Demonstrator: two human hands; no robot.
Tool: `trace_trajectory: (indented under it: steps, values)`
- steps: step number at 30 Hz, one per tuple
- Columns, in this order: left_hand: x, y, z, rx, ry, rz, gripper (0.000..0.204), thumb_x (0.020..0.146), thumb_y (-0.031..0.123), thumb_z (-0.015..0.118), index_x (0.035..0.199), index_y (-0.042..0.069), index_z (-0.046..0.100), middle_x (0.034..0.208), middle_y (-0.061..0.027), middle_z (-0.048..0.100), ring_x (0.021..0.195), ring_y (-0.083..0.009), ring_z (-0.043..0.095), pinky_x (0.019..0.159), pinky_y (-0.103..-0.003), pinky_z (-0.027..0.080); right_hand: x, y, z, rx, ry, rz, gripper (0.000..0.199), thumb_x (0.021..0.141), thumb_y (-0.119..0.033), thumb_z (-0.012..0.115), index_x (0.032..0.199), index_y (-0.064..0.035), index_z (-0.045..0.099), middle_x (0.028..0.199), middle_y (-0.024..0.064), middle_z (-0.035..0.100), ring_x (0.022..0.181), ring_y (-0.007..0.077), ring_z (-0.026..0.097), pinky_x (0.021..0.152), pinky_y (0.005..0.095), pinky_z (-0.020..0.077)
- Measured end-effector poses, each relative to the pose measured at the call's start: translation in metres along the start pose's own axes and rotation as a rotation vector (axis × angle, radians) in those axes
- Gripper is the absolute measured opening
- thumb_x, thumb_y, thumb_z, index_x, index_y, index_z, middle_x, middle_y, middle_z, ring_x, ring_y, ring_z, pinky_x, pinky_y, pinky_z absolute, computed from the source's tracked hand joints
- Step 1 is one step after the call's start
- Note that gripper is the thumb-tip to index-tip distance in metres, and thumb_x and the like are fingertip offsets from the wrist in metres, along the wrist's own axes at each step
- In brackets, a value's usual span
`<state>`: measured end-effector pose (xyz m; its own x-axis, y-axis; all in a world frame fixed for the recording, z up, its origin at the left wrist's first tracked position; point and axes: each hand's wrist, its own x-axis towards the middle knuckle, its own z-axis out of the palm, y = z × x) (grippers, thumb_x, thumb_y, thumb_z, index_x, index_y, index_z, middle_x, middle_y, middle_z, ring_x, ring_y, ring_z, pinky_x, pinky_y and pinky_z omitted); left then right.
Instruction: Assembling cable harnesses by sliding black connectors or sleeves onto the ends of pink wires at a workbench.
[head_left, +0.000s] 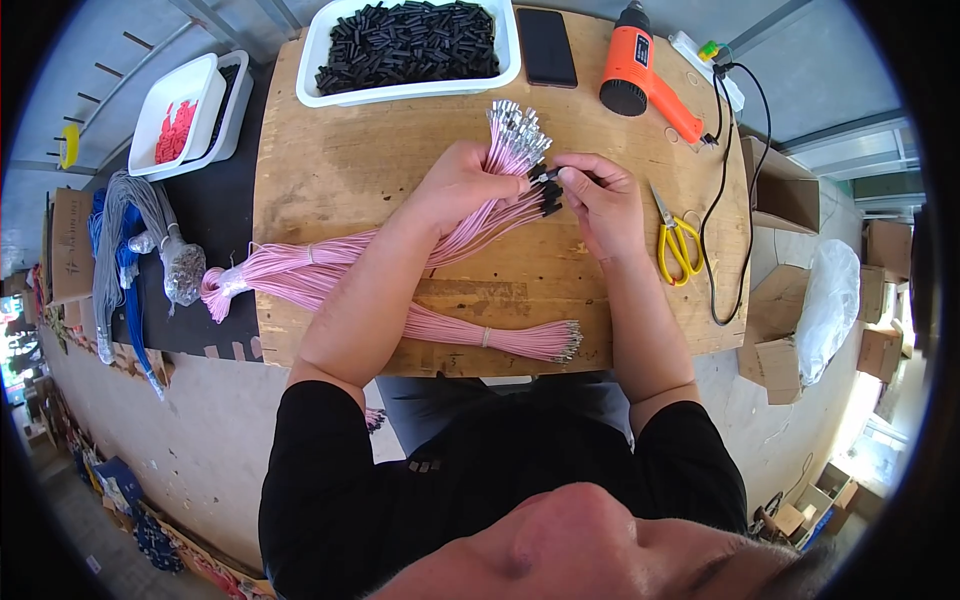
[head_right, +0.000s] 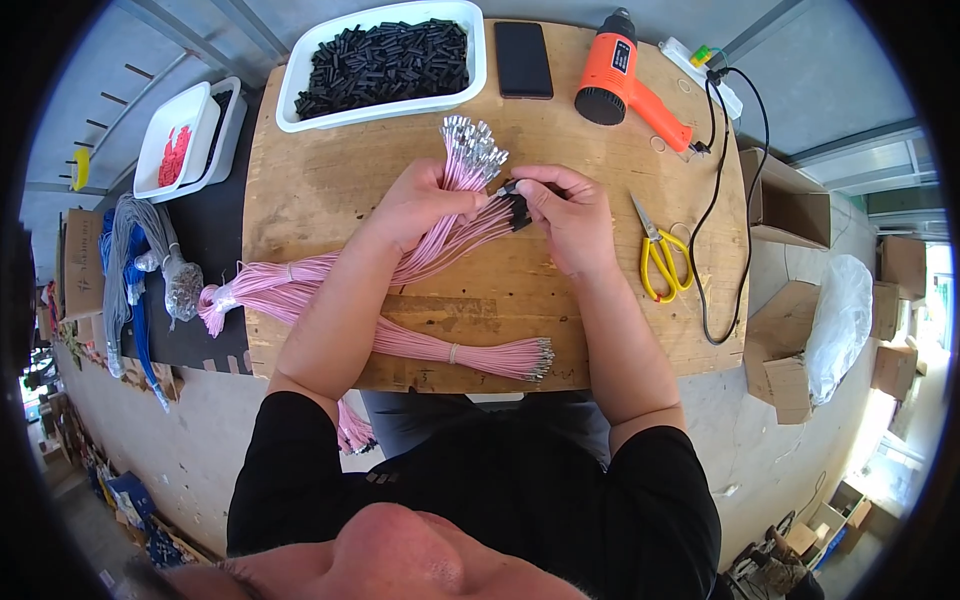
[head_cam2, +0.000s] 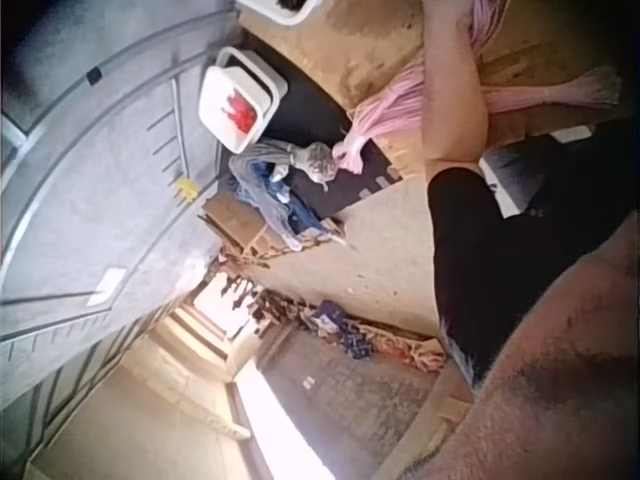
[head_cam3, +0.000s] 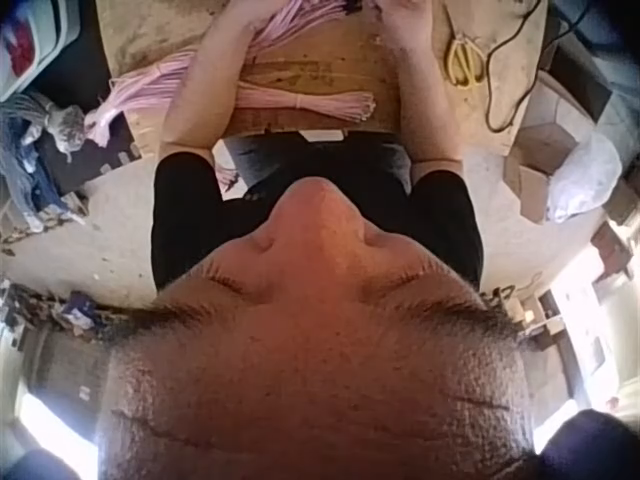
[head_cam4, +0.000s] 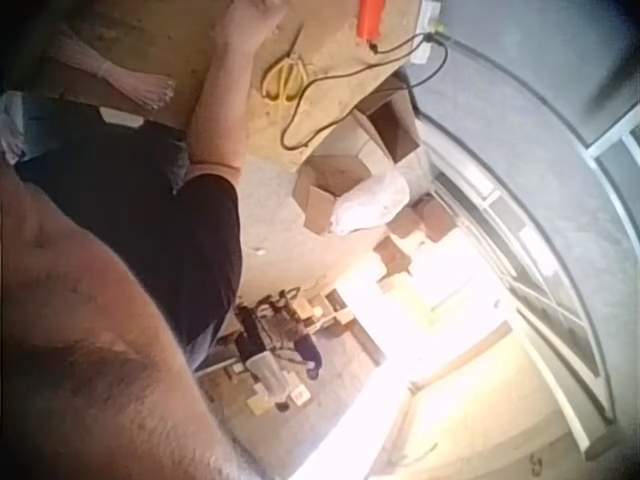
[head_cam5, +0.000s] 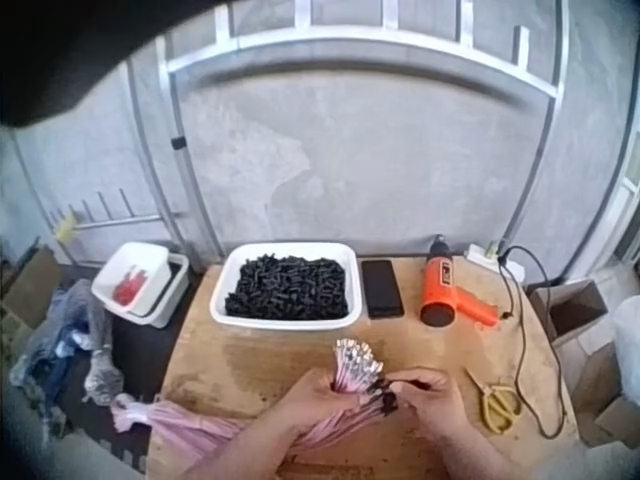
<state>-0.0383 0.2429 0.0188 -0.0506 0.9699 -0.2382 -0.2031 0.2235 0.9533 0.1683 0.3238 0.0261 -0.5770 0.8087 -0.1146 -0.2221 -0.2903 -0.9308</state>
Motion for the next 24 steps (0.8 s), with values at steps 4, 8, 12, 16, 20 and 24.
trace_trajectory:
  steps: [4,8,12,16,20,24]
  values:
    - [-0.001,0.001,0.000,0.016,0.002,-0.009,0.016,0.082,0.008,0.078,0.094,-0.001,0.070,0.081,-0.0066,0.069,0.073,-0.0140,0.065,0.070,-0.028,0.051,0.000,0.001,0.000,-0.015,0.007,-0.003,0.015,0.094,0.001,0.068,0.108,0.0030,0.072,0.082,-0.0008,0.064,0.064,0.0041,0.044,0.055,0.0190,0.0335]
    - [-0.002,0.002,0.003,0.022,0.011,0.022,0.016,0.082,0.009,0.078,0.091,-0.002,0.071,0.079,-0.0059,0.069,0.071,-0.0127,0.064,0.067,-0.028,0.050,0.000,0.003,0.000,-0.028,-0.017,-0.009,0.015,0.094,-0.003,0.071,0.107,0.0018,0.073,0.081,-0.0027,0.063,0.063,0.0017,0.046,0.053,0.0173,0.0329]
    - [-0.003,0.002,0.004,0.043,0.022,0.056,0.018,0.082,0.011,0.078,0.089,-0.004,0.072,0.078,-0.0064,0.070,0.070,-0.0123,0.064,0.065,-0.028,0.051,0.000,0.001,0.001,-0.056,0.010,0.024,0.014,0.093,-0.001,0.070,0.107,0.0027,0.073,0.080,-0.0018,0.063,0.063,0.0029,0.045,0.054,0.0183,0.0325]
    - [0.000,0.000,0.001,-0.007,0.010,0.021,0.018,0.082,0.011,0.078,0.091,-0.004,0.072,0.079,-0.0076,0.071,0.070,-0.0135,0.066,0.066,-0.029,0.052,0.001,0.001,-0.001,-0.078,0.082,-0.019,0.015,0.095,-0.003,0.068,0.107,0.0040,0.072,0.082,-0.0004,0.063,0.064,0.0045,0.044,0.054,0.0196,0.0320]
    - [0.001,-0.001,0.000,0.044,0.020,0.012,0.018,0.084,0.011,0.077,0.093,-0.004,0.071,0.081,-0.0088,0.072,0.074,-0.0151,0.067,0.069,-0.029,0.053,0.003,-0.002,-0.004,0.040,0.044,0.033,0.018,0.098,-0.010,0.066,0.109,0.0047,0.070,0.085,0.0027,0.066,0.063,0.0055,0.045,0.051,0.0187,0.0314]
    - [0.001,-0.001,0.000,0.070,0.020,-0.002,0.017,0.085,0.010,0.076,0.095,-0.004,0.070,0.084,-0.0088,0.072,0.076,-0.0153,0.067,0.073,-0.029,0.054,0.008,-0.003,-0.014,0.235,-0.024,0.203,0.024,0.102,-0.017,0.063,0.109,0.0051,0.067,0.089,0.0069,0.068,0.062,0.0065,0.045,0.048,0.0178,0.0303]
